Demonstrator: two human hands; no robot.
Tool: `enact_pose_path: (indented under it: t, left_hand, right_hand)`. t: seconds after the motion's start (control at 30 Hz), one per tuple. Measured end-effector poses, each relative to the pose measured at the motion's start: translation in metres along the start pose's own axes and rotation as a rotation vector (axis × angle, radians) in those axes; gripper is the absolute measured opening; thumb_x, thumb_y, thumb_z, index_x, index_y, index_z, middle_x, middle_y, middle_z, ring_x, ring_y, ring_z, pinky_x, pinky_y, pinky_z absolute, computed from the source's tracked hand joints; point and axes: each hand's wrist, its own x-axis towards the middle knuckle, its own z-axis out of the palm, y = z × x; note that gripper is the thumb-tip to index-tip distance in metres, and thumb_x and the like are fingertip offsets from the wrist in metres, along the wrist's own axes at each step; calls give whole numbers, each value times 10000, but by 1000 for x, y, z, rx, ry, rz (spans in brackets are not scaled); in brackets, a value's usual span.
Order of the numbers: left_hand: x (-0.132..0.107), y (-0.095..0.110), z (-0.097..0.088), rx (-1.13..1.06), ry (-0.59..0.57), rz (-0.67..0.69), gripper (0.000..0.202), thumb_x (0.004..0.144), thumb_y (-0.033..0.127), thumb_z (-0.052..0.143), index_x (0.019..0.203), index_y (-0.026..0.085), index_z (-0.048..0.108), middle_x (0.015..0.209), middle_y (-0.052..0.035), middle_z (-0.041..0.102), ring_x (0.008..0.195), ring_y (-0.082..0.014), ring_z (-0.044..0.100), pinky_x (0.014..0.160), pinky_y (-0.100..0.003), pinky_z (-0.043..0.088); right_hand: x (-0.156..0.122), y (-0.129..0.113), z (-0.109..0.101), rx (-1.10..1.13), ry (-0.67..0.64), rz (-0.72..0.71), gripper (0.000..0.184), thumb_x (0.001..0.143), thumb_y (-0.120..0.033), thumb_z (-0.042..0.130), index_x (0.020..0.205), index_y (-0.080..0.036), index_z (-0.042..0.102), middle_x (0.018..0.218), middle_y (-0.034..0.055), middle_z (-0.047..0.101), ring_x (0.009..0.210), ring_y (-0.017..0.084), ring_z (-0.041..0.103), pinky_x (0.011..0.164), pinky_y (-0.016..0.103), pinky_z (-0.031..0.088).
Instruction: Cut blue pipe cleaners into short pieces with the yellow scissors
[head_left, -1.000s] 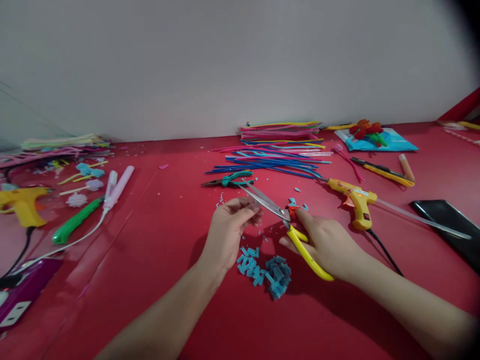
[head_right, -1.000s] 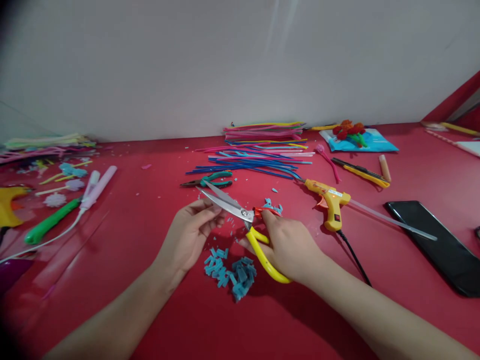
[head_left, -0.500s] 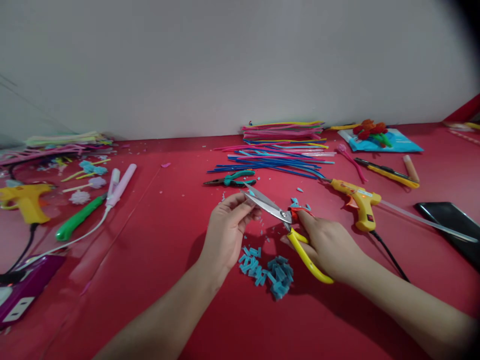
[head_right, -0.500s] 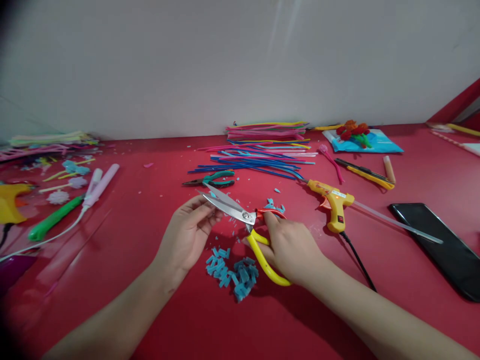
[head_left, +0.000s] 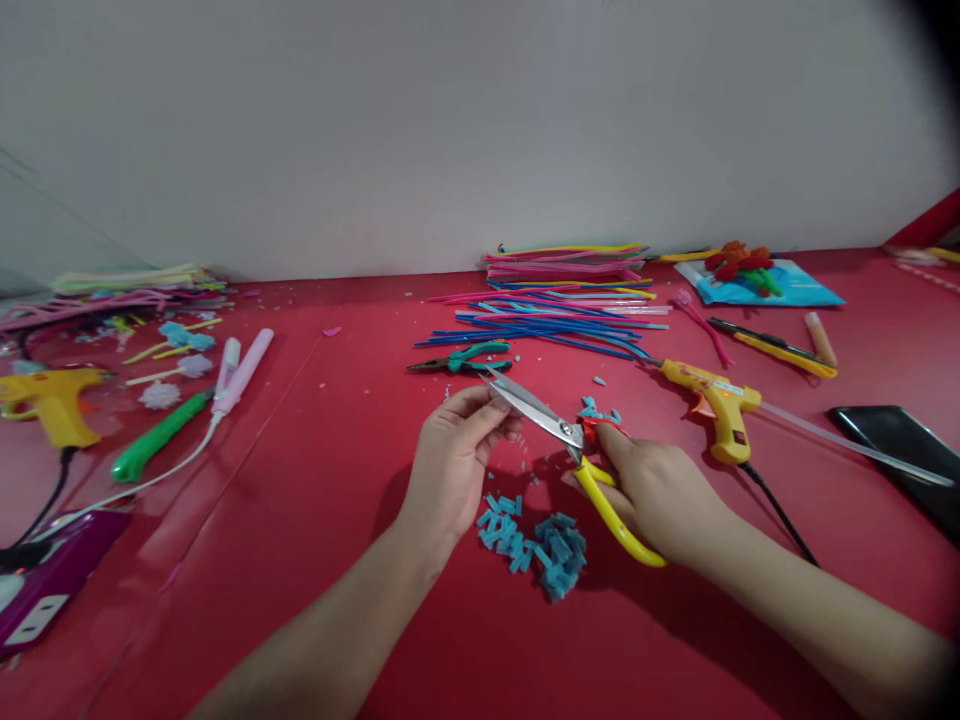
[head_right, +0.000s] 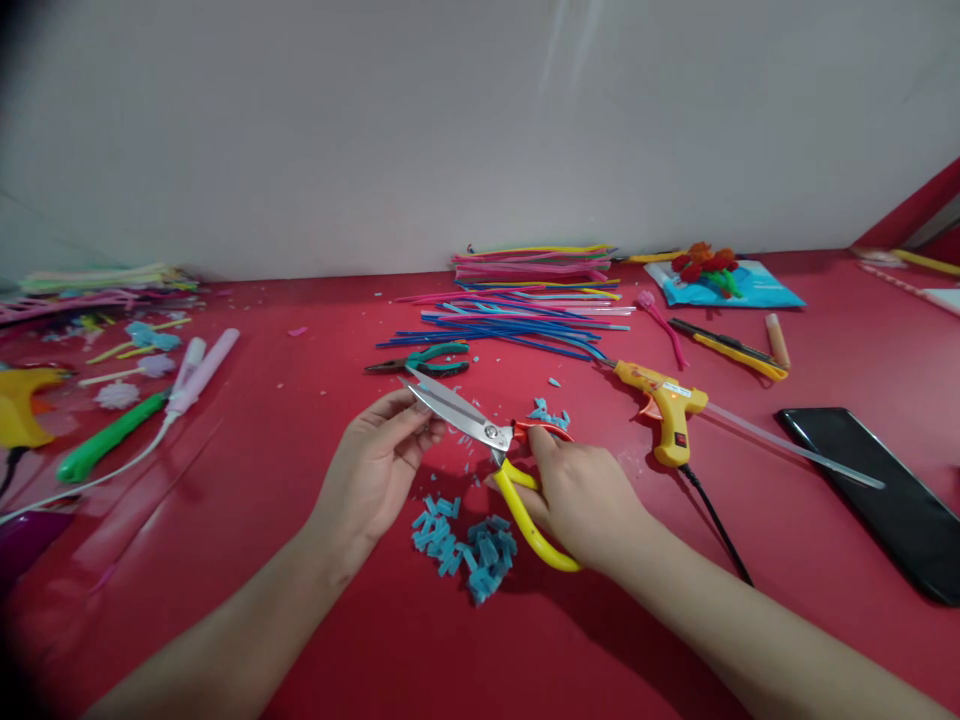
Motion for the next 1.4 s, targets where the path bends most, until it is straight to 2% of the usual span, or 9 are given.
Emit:
enact_pose_path:
  t: [0.5, 0.73, 0.83, 0.93, 1.03, 1.1, 1.17, 1.3, 1.4]
  left_hand:
    - [-1, 0, -1, -9, -20, -2, 94, 679, 130, 580, 766, 145, 613, 695, -5, 607, 602, -72, 539, 616, -202, 429]
    - [1, -1, -3, 67, 0, 27, 104, 674, 159, 580, 770, 134, 610, 679, -4, 596, 586, -70, 531, 601, -199, 426]
    - [1, -3, -2, 134, -11, -1, 116, 665, 176, 585, 768, 125, 597, 659, -8, 590, 579, -80, 533, 592, -212, 427]
    - [-1, -7, 1, 253, -108, -99, 134, 654, 199, 593, 762, 121, 587, 628, -13, 594, 550, -92, 538, 576, -230, 430]
    - [-4, -13, 4, 369, -227, -190, 115, 659, 210, 582, 735, 124, 580, 604, -5, 589, 534, -92, 533, 551, -222, 421]
    - [-6, -16, 7, 427, -275, -229, 103, 657, 210, 580, 719, 128, 576, 612, 0, 583, 545, -93, 533, 550, -219, 420]
    - [-9, -19, 9, 477, -304, -245, 95, 648, 206, 583, 704, 130, 575, 610, 8, 571, 546, -91, 528, 553, -219, 420]
    - [-14, -21, 12, 559, -353, -227, 92, 640, 213, 588, 682, 135, 563, 568, 26, 532, 517, -87, 497, 533, -218, 405]
    - [-15, -21, 12, 604, -374, -201, 77, 646, 202, 577, 681, 136, 560, 564, 28, 517, 522, -88, 492, 529, -215, 397]
  right_hand:
    - [0, 1, 0, -49, 39, -12, 334, 814, -474, 276, 747, -173, 406, 515, 21, 542, 431, 141, 496, 437, 254, 127]
    - [3, 6, -1, -14, 43, 70, 378, 766, -534, 326, 703, -182, 447, 483, 14, 515, 413, 127, 455, 431, 240, 137]
    - [6, 6, -3, 191, 9, 146, 322, 738, -494, 399, 710, -185, 485, 501, 2, 509, 437, 117, 438, 429, 228, 184]
    - [10, 0, -7, 596, -11, 210, 234, 727, -394, 436, 753, -178, 523, 543, -14, 509, 471, 99, 430, 437, 211, 250]
    - [11, -6, -11, 956, -42, 324, 218, 703, -342, 467, 808, -163, 533, 415, -71, 382, 366, 67, 335, 395, 204, 244]
    - [11, -9, -13, 1107, -57, 360, 200, 692, -304, 479, 823, -161, 529, 362, -99, 307, 324, 56, 290, 368, 198, 224]
    - [11, -9, -13, 1163, -65, 354, 160, 671, -274, 501, 788, -165, 520, 364, -103, 316, 320, 48, 292, 360, 191, 219]
    - [10, -7, -11, 1118, -72, 324, 95, 645, -247, 522, 673, -171, 473, 429, -91, 364, 348, 35, 311, 365, 181, 231]
    - [10, -7, -11, 1116, -15, 322, 86, 668, -247, 498, 649, -179, 447, 425, -94, 335, 350, 34, 299, 369, 177, 230]
